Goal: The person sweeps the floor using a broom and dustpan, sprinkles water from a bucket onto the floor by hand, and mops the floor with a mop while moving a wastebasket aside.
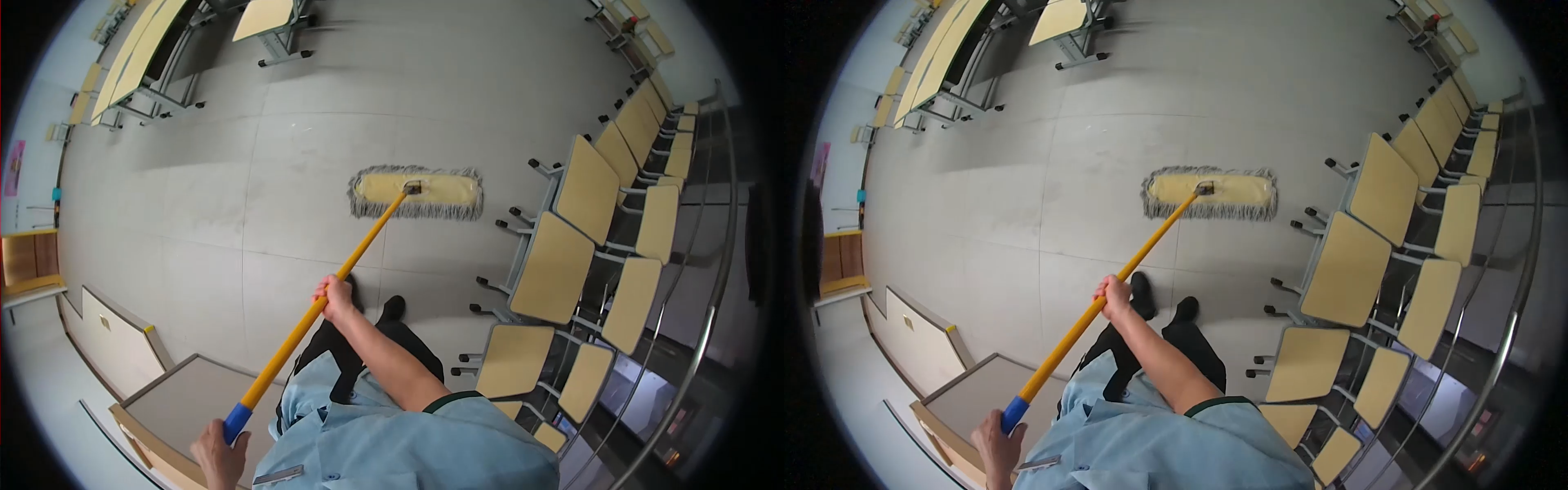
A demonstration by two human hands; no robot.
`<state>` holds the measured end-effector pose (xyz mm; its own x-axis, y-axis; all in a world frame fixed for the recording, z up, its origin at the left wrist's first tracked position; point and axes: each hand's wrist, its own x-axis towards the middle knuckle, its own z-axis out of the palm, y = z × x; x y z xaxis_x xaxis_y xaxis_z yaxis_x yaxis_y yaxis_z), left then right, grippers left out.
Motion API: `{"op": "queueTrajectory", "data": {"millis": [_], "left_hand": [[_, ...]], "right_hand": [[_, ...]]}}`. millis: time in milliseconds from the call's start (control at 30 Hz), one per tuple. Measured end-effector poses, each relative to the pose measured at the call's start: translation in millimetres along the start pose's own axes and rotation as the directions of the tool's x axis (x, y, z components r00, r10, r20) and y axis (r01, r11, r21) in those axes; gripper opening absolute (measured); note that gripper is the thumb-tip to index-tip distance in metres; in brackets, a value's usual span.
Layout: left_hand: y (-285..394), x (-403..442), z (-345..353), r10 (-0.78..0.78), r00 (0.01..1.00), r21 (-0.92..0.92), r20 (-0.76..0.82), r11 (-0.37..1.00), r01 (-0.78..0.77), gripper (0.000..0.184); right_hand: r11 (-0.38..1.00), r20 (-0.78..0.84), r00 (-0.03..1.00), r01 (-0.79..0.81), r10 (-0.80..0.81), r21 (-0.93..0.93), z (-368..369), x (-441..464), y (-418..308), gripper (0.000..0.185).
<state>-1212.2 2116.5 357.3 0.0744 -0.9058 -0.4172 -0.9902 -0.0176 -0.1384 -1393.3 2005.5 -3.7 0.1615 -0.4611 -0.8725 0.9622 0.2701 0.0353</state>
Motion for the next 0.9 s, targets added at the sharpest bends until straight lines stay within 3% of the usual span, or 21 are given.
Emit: {"op": "queueTrajectory", "data": {"millis": [67, 133, 267, 333, 433, 533, 667, 900], "left_hand": [[27, 39, 16, 0.034, 0.959, -0.170, 0.282, 0.985, 0.015, 0.038], [55, 70, 32, 0.128, 0.896, -0.330, 0.426, 0.944, 0.022, 0.035], [119, 139, 46, 0.267, 0.854, -0.343, 0.447, 0.933, -0.113, 0.032], [156, 188, 39, 0.304, 0.850, -0.345, 0.430, 0.925, -0.157, 0.031], [210, 253, 34, 0.353, 0.847, -0.341, 0.398, 0.914, -0.220, 0.028], [258, 291, 37, 0.471, 0.814, -0.291, 0.339, 0.876, -0.385, 0.025], [302, 338, 12, 0.498, 0.766, -0.226, 0.408, 0.867, -0.444, 0.021], [416, 394, -49, 0.531, 0.752, -0.125, 0.390, 0.840, -0.528, 0.020]], "right_hand": [[1.000, 0.031, 0.999, -0.019, 0.018, 0.006, -9, 40, -44, 0.012], [0.994, -0.029, 0.998, 0.051, -0.054, -0.098, -9, 58, -88, 0.012], [0.991, -0.007, 0.994, 0.108, -0.109, -0.075, 1, 107, -188, 0.011], [0.955, -0.113, 0.960, 0.234, -0.256, -0.183, 33, 109, -241, 0.010], [0.908, -0.164, 0.912, 0.327, -0.376, -0.261, 50, 133, -317, 0.010], [0.890, -0.257, 0.866, 0.357, -0.429, -0.283, 57, 130, -386, 0.009], [0.895, -0.306, 0.846, 0.372, -0.437, -0.247, 64, 132, -437, 0.007], [0.893, -0.351, 0.822, 0.430, -0.448, -0.133, 82, 142, -557, 0.009]]}}
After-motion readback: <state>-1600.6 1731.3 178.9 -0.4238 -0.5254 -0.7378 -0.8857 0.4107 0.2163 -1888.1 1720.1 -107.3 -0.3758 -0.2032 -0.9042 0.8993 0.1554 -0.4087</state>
